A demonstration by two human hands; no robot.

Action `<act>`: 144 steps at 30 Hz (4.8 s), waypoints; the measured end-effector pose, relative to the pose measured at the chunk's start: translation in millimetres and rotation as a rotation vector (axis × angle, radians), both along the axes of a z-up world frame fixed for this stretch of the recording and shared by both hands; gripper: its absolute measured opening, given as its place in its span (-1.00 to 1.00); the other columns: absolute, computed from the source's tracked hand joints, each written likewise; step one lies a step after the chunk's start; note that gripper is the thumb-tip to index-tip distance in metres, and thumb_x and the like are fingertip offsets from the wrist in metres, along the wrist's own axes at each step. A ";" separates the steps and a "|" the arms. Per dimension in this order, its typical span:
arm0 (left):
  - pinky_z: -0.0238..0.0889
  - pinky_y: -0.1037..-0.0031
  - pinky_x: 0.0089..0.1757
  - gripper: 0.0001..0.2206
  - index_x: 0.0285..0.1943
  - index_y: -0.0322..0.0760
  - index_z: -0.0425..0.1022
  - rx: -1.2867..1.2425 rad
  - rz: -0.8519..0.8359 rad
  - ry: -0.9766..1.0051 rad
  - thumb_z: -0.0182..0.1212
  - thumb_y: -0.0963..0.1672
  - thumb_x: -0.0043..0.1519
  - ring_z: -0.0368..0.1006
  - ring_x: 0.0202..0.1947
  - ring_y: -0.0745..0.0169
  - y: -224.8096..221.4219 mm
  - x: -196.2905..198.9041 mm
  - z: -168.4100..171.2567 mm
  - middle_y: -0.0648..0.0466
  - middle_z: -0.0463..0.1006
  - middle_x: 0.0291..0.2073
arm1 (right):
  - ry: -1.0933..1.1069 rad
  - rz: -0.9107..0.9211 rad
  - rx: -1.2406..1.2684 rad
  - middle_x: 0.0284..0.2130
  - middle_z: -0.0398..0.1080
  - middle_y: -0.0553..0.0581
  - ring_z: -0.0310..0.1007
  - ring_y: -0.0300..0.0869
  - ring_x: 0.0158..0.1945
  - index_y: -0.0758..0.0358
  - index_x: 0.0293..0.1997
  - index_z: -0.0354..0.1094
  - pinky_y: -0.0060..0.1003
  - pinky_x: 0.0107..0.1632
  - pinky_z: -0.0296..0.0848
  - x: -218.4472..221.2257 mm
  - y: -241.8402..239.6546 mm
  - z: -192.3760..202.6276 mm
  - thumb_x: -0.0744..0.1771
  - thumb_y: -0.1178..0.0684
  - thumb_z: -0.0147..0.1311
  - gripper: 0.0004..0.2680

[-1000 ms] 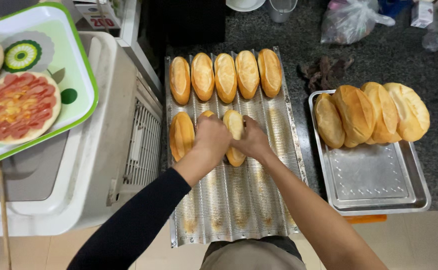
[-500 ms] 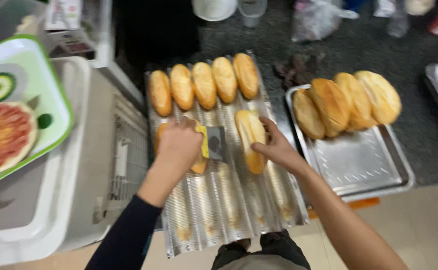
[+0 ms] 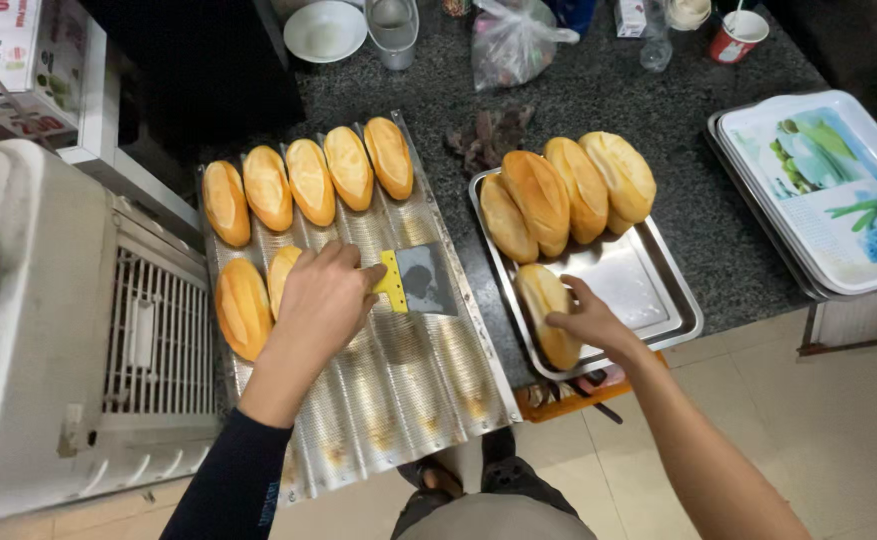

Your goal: The person unloads a tray of bread from a proofer and places the bread onto another tray using a scraper.

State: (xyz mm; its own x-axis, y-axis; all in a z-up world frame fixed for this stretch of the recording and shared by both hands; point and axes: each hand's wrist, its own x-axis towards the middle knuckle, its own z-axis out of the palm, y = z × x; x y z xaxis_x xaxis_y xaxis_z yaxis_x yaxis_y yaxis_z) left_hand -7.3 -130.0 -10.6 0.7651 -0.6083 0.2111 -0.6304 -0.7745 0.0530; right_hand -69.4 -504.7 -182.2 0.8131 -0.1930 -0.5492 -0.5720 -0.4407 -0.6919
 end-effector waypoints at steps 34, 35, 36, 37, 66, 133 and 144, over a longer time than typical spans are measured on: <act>0.21 0.29 -0.06 -0.86 -0.40 -0.10 0.67 0.549 0.377 -0.064 0.18 -0.13 0.10 0.49 -0.11 0.16 168.9 4.7 -13.0 0.09 0.63 -0.33 | -0.381 0.499 -0.284 0.17 0.18 0.53 0.27 0.36 0.19 0.34 0.44 -0.18 0.07 0.12 0.42 119.4 386.9 2.9 0.19 -0.20 0.41 -0.19; 0.20 0.30 -0.06 -0.86 -0.40 -0.10 0.67 0.539 0.370 -0.083 0.18 -0.13 0.10 0.49 -0.11 0.17 171.0 7.9 -13.0 0.10 0.63 -0.32 | -0.365 0.492 -0.306 0.16 0.19 0.52 0.30 0.36 0.17 0.33 0.46 -0.19 0.07 0.11 0.43 118.7 388.6 6.9 0.18 -0.19 0.41 -0.18; 0.19 0.30 -0.05 -0.86 -0.40 -0.10 0.67 0.544 0.357 -0.074 0.18 -0.12 0.10 0.49 -0.12 0.17 172.6 10.2 -13.5 0.10 0.63 -0.32 | -0.349 0.486 -0.328 0.16 0.20 0.50 0.33 0.37 0.15 0.32 0.47 -0.20 0.07 0.11 0.45 118.6 390.2 9.6 0.16 -0.17 0.41 -0.16; 0.18 0.30 -0.05 -0.86 -0.40 -0.09 0.67 0.546 0.343 -0.067 0.18 -0.12 0.09 0.48 -0.12 0.18 173.1 12.8 -15.0 0.10 0.62 -0.32 | -0.363 0.481 -0.315 0.15 0.22 0.49 0.35 0.36 0.14 0.33 0.46 -0.17 0.07 0.12 0.45 120.0 388.4 11.1 0.16 -0.17 0.41 -0.18; 0.18 0.25 0.01 -0.87 -0.29 -0.11 0.69 0.483 0.256 0.015 0.20 -0.12 0.17 0.47 -0.03 0.12 160.4 61.3 -95.0 0.06 0.63 -0.23 | -0.703 0.404 -0.188 0.16 0.24 0.56 0.32 0.30 0.21 0.53 0.40 -0.15 0.00 0.20 0.38 132.9 361.0 -29.0 0.13 -0.09 0.47 -0.16; 0.04 0.25 0.07 -0.80 -0.29 -0.01 0.71 0.841 0.512 -0.018 0.13 -0.07 0.20 0.46 -0.01 0.17 160.5 -7.8 19.0 0.12 0.68 -0.28 | -0.616 0.457 0.109 0.02 0.40 0.38 0.47 0.09 0.02 0.38 0.36 0.08 -0.05 0.04 0.48 112.3 358.7 2.2 0.29 -0.17 0.25 -0.42; 0.03 0.23 0.07 -0.79 -0.23 -0.07 0.72 0.751 0.480 0.022 0.12 -0.07 0.20 0.45 0.00 0.17 205.6 14.5 -39.1 0.11 0.67 -0.22 | -0.399 0.604 -0.333 0.12 0.28 0.46 0.31 0.31 0.16 0.34 0.53 -0.32 0.01 0.20 0.38 120.1 453.3 18.5 0.15 -0.20 0.38 -0.08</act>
State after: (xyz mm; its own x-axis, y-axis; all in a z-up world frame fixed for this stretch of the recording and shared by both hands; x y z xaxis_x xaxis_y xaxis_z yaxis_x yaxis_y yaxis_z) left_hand 7.2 75.5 -49.7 0.9721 -0.1933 -0.1327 -0.2344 -0.7899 -0.5666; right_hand 50.7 -51.5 -163.7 0.9526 0.2410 -0.1855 0.0950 -0.8153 -0.5712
